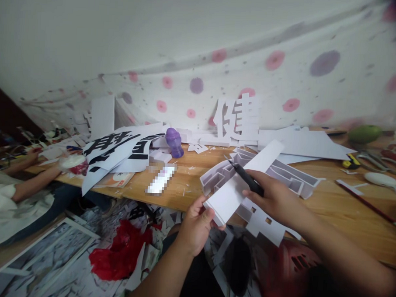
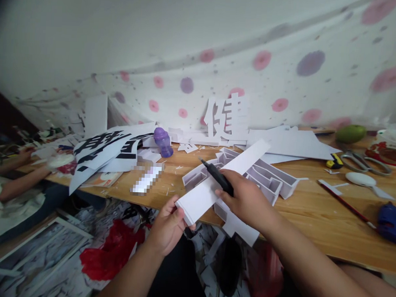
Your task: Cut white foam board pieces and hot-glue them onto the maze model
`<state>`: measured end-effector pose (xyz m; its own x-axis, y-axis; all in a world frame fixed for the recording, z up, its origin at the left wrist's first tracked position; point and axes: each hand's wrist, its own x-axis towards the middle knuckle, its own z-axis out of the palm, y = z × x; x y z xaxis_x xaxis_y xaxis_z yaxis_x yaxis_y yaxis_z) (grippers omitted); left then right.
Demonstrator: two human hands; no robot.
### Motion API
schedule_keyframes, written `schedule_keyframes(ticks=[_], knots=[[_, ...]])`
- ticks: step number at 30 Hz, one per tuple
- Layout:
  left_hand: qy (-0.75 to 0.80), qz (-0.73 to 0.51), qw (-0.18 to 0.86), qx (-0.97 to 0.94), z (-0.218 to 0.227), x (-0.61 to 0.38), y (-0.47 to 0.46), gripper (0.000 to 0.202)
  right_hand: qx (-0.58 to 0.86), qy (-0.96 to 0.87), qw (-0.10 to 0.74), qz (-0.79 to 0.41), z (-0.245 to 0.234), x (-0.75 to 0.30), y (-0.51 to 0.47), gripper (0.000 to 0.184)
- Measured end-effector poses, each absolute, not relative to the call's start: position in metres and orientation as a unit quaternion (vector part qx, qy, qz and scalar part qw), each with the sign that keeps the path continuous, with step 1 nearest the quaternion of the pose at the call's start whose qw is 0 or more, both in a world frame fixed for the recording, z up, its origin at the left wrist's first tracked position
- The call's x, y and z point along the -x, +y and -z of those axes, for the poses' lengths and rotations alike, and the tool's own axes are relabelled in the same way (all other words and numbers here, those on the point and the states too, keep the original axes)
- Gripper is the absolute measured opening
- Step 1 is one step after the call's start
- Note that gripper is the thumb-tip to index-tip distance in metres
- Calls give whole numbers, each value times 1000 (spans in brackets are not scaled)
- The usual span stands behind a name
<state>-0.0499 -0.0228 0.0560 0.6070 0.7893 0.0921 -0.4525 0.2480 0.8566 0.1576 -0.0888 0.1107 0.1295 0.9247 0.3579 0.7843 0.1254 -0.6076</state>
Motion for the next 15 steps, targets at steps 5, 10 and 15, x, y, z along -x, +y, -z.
schedule_keyframes(ticks=[5,10,15], knots=[[210,-362,587,-693,-66,61,-21,37,554,-730,369,-152,-125,-143,-85,32],[214,-377,442,-785,-76,64,-24,39,527,-753,351,-175,-130,-134,-87,18],[226,-421,406,-779,-77,58,-36,37,534,-747,360,-167,-132,-134,-93,10]])
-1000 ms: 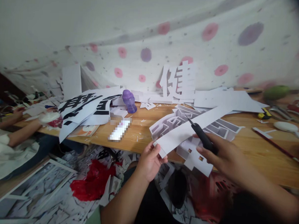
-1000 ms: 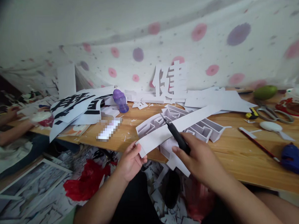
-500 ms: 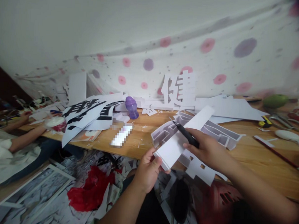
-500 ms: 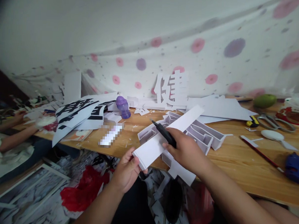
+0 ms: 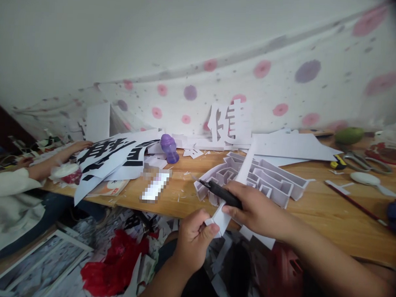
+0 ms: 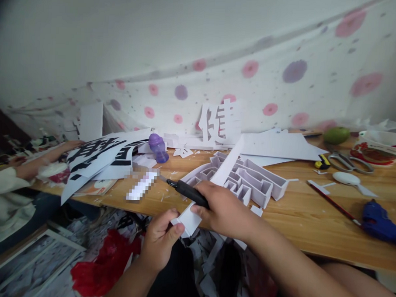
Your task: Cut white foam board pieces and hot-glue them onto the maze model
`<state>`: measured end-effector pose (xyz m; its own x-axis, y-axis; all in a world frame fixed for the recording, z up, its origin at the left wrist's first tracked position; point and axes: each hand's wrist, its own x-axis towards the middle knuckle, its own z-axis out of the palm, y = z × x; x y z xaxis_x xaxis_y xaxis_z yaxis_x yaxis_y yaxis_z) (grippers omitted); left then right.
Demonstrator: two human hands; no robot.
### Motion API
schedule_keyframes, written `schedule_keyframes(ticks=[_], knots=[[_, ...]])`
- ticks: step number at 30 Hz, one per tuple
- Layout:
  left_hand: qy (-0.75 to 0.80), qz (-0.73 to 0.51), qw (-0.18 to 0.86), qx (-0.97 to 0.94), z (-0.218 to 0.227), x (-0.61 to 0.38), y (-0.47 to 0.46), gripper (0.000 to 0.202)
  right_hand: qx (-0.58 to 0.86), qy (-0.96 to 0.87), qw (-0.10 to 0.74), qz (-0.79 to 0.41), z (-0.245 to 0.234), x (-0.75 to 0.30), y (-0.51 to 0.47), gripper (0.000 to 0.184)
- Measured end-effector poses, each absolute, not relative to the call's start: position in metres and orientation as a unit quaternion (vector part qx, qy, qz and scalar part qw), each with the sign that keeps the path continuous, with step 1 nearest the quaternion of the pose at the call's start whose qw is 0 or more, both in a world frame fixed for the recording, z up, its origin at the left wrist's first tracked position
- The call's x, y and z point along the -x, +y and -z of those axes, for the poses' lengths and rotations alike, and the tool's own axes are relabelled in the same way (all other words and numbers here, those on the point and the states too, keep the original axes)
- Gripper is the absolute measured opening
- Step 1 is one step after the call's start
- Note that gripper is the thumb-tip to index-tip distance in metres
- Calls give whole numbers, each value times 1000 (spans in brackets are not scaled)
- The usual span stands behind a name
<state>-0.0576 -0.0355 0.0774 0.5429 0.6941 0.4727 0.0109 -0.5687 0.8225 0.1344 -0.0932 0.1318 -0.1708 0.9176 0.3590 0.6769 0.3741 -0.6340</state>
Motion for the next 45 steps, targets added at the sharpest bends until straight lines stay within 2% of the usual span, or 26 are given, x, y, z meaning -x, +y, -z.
schedule_keyframes(ticks=[5,12,17,20,30,35,38,40,45], knots=[[221,-446,399,-770,-81,54,-43,35,535,-743,367,-162,-138,-136,-98,8],[227,-408,449,-762,-85,49,-35,38,557,-728,362,-169,-138,-137,-92,5],[221,-512,350,-752,-85,35,-32,44,556,-723,374,-167,-138,-134,-87,7],[233,-562,326,-724,-82,28,-33,42,559,-722,379,-153,-138,-134,-87,11],[197,-633,331,-671,-87,26,-30,31,533,-745,383,-116,-155,-127,-88,11],[198,-695,396,-566,-113,28,-15,45,598,-691,391,-110,-158,-129,-74,20],[174,-766,389,-481,-131,33,-2,47,653,-660,355,-109,-163,-130,-64,25],[179,-760,396,-483,-133,37,5,45,666,-678,302,-76,-168,-129,-55,22],[253,-697,479,-471,-97,46,3,50,674,-720,157,-58,-164,-124,-22,8]])
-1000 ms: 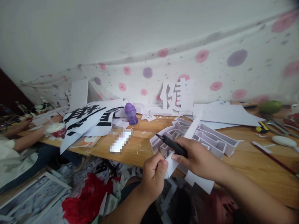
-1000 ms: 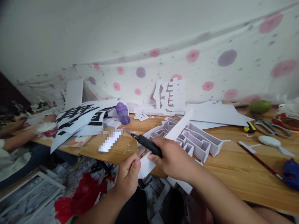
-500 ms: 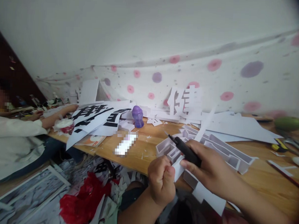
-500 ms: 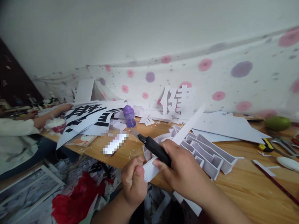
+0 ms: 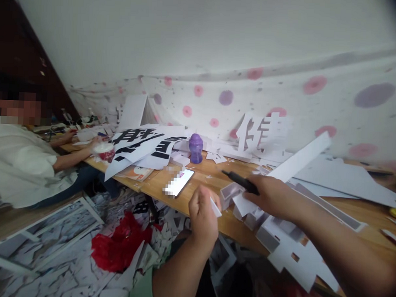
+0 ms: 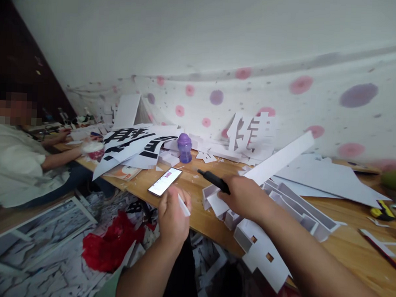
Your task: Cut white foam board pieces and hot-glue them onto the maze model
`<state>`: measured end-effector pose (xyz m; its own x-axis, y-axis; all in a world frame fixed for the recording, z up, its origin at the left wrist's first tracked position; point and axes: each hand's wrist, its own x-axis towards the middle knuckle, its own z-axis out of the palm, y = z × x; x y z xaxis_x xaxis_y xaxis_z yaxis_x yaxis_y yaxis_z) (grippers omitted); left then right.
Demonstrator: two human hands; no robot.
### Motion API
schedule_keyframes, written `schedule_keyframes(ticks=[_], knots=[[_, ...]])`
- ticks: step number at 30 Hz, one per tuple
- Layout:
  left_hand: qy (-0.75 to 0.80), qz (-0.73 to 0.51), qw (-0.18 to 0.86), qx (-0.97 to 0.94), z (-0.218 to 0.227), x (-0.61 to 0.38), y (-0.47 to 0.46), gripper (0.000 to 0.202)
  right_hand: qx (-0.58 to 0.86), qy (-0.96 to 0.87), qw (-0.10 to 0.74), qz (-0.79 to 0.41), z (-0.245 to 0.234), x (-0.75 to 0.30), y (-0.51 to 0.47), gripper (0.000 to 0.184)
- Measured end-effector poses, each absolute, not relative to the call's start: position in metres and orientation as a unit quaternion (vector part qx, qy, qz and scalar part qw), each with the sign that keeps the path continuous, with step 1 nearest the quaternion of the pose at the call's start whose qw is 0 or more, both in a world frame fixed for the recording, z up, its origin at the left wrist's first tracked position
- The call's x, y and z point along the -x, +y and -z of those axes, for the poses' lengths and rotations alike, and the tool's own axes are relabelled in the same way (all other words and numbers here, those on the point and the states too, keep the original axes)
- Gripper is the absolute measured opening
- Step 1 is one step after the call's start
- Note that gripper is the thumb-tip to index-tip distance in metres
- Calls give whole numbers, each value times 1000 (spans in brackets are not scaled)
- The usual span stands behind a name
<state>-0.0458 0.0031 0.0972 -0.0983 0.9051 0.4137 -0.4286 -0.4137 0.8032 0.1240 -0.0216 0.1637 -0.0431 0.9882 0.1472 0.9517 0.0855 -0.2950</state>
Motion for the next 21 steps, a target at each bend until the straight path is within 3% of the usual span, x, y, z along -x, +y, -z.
schedule_keyframes(ticks=[6,11,15,21], knots=[[318,-615,511,-509,-71,67,-7,43,648,-738,151,-115,-132,-124,10,9],[349,-556,573,-491,-71,72,-12,40,651,-703,267,-102,-143,-128,-22,16],[321,-488,633,-507,-65,60,-25,36,651,-660,329,-179,-149,-142,-77,19],[278,-396,571,-664,-67,31,-44,18,640,-519,467,-322,-119,-165,-137,19]])
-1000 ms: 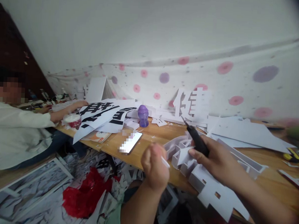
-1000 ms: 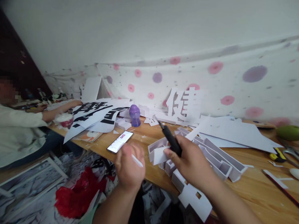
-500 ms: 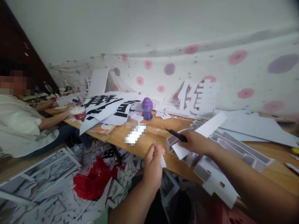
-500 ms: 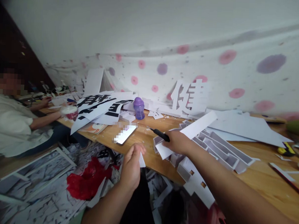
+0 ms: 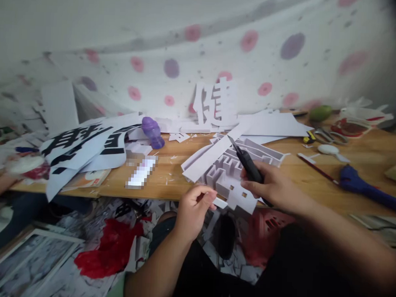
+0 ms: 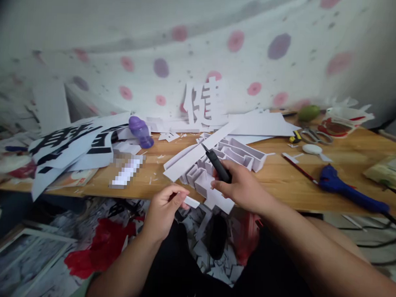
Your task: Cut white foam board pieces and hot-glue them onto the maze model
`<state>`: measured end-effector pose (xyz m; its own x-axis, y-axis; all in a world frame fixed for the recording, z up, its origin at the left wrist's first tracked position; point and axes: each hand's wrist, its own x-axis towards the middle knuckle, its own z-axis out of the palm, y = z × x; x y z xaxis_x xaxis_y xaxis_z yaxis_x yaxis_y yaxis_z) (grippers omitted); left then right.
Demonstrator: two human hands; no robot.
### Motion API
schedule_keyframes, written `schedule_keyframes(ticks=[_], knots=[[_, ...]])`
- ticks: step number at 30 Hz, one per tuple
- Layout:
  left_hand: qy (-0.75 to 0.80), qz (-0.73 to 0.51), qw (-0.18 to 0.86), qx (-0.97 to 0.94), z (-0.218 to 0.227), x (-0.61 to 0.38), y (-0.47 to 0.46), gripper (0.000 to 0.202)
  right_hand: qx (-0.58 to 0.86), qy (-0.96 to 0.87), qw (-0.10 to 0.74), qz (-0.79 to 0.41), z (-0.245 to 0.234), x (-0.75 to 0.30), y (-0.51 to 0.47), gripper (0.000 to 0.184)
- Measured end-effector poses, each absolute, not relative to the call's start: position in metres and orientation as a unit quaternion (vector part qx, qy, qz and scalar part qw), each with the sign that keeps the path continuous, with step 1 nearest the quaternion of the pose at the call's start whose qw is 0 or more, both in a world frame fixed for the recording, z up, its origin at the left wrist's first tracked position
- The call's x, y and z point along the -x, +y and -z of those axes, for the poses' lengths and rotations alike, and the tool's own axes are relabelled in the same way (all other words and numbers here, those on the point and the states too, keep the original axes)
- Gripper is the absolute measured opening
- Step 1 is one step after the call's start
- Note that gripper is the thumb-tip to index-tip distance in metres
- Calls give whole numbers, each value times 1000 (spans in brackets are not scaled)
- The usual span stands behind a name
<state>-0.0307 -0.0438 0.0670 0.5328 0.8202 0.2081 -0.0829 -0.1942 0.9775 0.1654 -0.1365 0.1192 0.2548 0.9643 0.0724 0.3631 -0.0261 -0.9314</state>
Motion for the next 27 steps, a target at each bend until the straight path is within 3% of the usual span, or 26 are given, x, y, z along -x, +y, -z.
schedule_keyframes(ticks=[6,9,16,19,27], knots=[[169,-353,440,-809,-74,10,-46,7,608,-498,472,-400,-93,-176,-150,23],[138,-348,425,-824,-74,6,-49,7,589,-516,460,-419,-85,-173,-153,22],[231,-389,562,-692,-61,1,-64,23,589,-471,503,-422,-68,-154,-154,18],[302,-421,581,-628,-52,1,-63,19,605,-463,507,-403,-66,-151,-148,15],[358,-488,380,-699,-24,4,-48,13,681,-443,505,-291,-76,-183,-144,14]])
